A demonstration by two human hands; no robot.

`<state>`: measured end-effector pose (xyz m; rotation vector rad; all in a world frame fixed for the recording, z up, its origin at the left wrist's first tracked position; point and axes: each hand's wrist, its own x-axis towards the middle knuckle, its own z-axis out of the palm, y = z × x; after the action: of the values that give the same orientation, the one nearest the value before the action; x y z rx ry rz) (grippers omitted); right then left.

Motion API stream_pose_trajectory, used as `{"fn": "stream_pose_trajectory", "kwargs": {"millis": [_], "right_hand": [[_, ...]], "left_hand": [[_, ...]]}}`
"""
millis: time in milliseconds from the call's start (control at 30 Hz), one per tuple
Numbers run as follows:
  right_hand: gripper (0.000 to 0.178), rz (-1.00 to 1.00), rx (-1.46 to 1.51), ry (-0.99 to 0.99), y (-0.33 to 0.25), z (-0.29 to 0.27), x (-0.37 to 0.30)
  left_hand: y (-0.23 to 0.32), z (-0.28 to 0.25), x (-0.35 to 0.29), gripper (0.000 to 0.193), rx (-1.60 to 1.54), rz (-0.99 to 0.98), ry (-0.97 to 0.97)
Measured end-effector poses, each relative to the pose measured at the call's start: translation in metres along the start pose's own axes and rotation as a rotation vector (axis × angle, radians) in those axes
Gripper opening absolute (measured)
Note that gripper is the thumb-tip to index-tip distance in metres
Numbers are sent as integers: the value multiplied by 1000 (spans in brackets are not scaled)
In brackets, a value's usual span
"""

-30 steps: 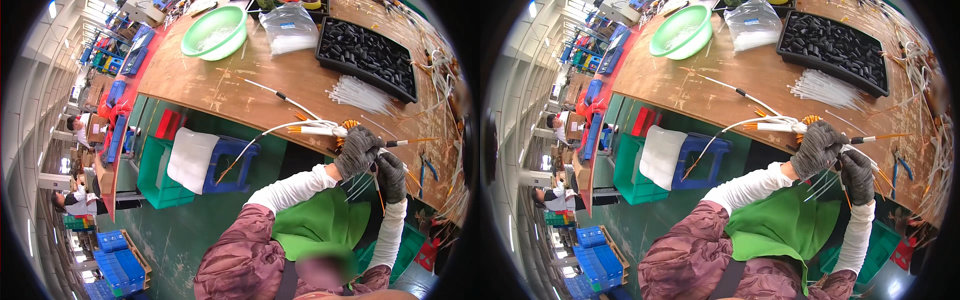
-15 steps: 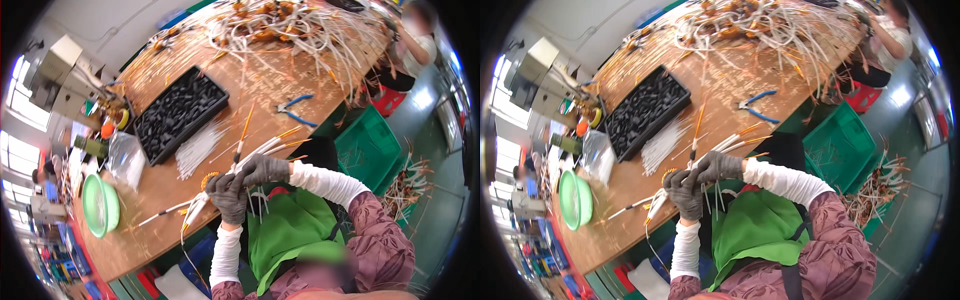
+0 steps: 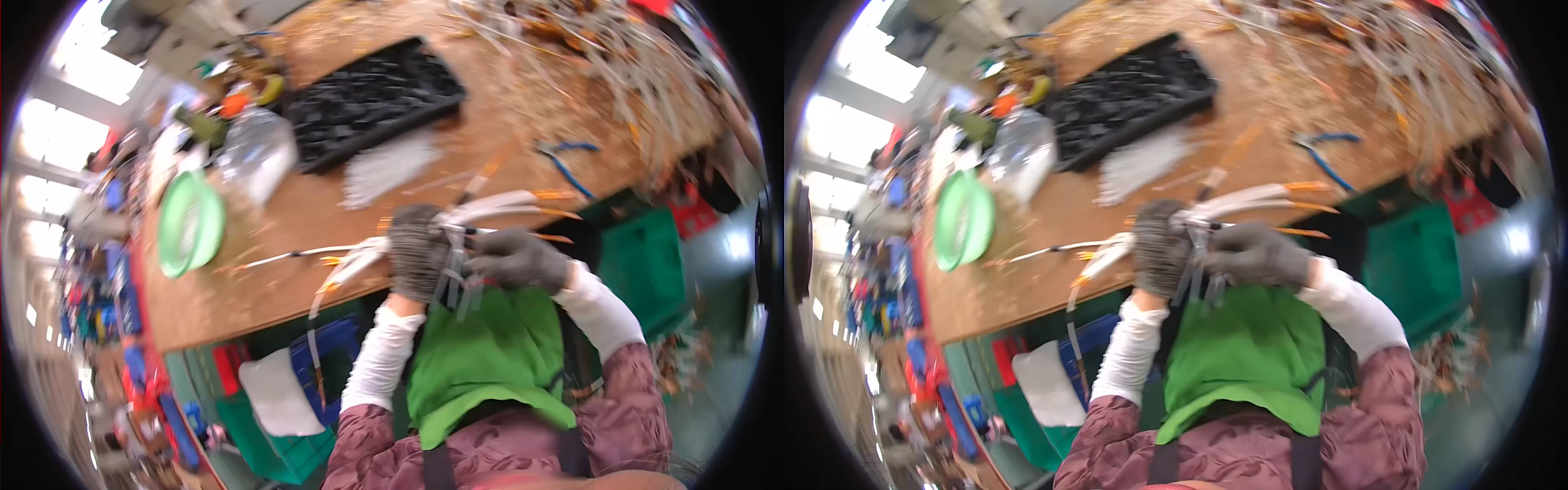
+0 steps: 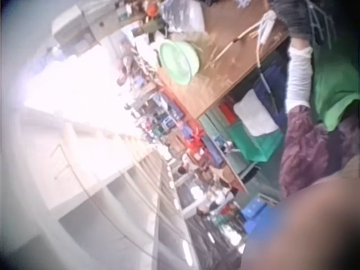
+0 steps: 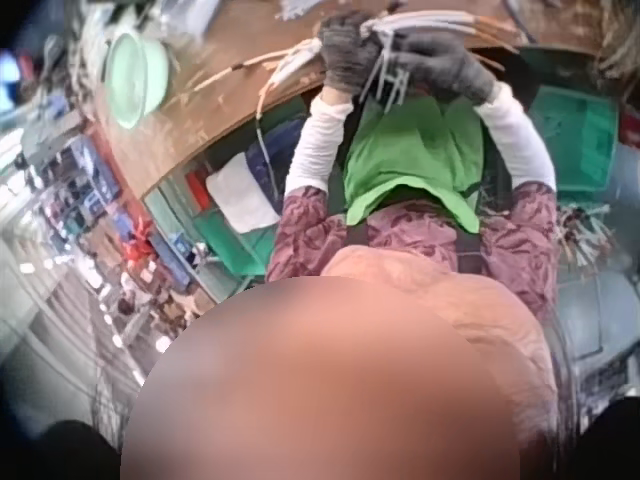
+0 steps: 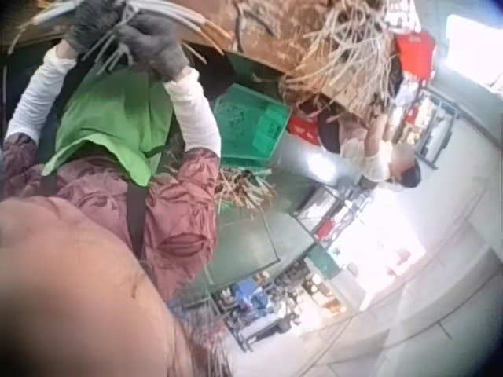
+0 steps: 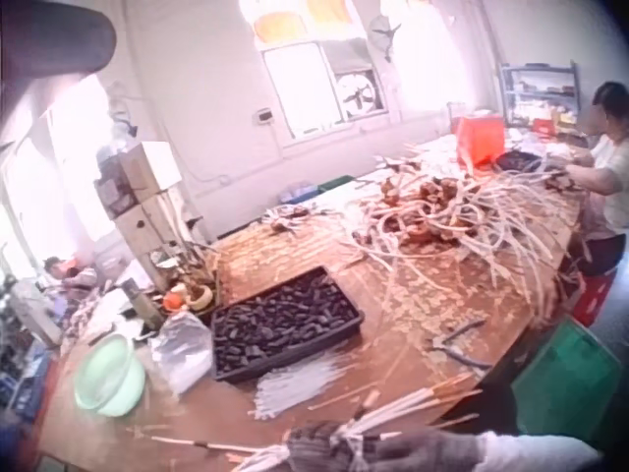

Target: Assembling a wiring harness bundle using zip ties and heat-shrink tubing at a factory workbench.

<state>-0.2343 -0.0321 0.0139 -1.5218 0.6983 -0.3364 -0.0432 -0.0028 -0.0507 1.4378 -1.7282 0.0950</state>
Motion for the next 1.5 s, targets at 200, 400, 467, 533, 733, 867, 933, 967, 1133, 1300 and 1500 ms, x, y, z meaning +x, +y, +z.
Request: {"fn": "stream_pose_trajectory", "kwargs": {"millis": [200, 400, 467, 533, 733, 867, 933, 967, 1133, 1300, 1500], "right_hand": [[25, -147, 107, 510, 50, -34, 21], [13, -164, 199, 635, 71, -25, 50], [10, -10, 310, 601, 59, -23, 47], [10, -122, 280, 553, 69, -10, 49], [12, -58, 464, 522, 77, 2, 45], [24, -191, 358, 387, 76, -8, 25], [25, -304, 295, 366, 77, -19, 23], [26, -321, 250, 376, 71, -19, 23], [24, -244, 50, 516, 76, -15, 26], [20, -207, -104, 531, 72, -22, 1], [18, -163, -62, 479, 76, -22, -7]], "left_hand": [[17, 25, -5, 21, 24, -47, -109], [16, 14, -9, 23, 4, -39, -69], [11, 13, -8, 22, 21, -28, -51], [12, 17, -9, 22, 20, -10, -42], [21, 6, -5, 20, 73, -64, -170], [11, -27, 19, 21, -88, 21, -180], [-18, -43, 41, 24, -10, 15, -248], [-39, -55, 53, 25, 84, 235, -125], [-93, -74, 87, 17, -2, -63, -434], [-94, -3, 82, 26, -61, -66, -835], [-75, 29, 90, 20, 382, 121, -1046]]}}
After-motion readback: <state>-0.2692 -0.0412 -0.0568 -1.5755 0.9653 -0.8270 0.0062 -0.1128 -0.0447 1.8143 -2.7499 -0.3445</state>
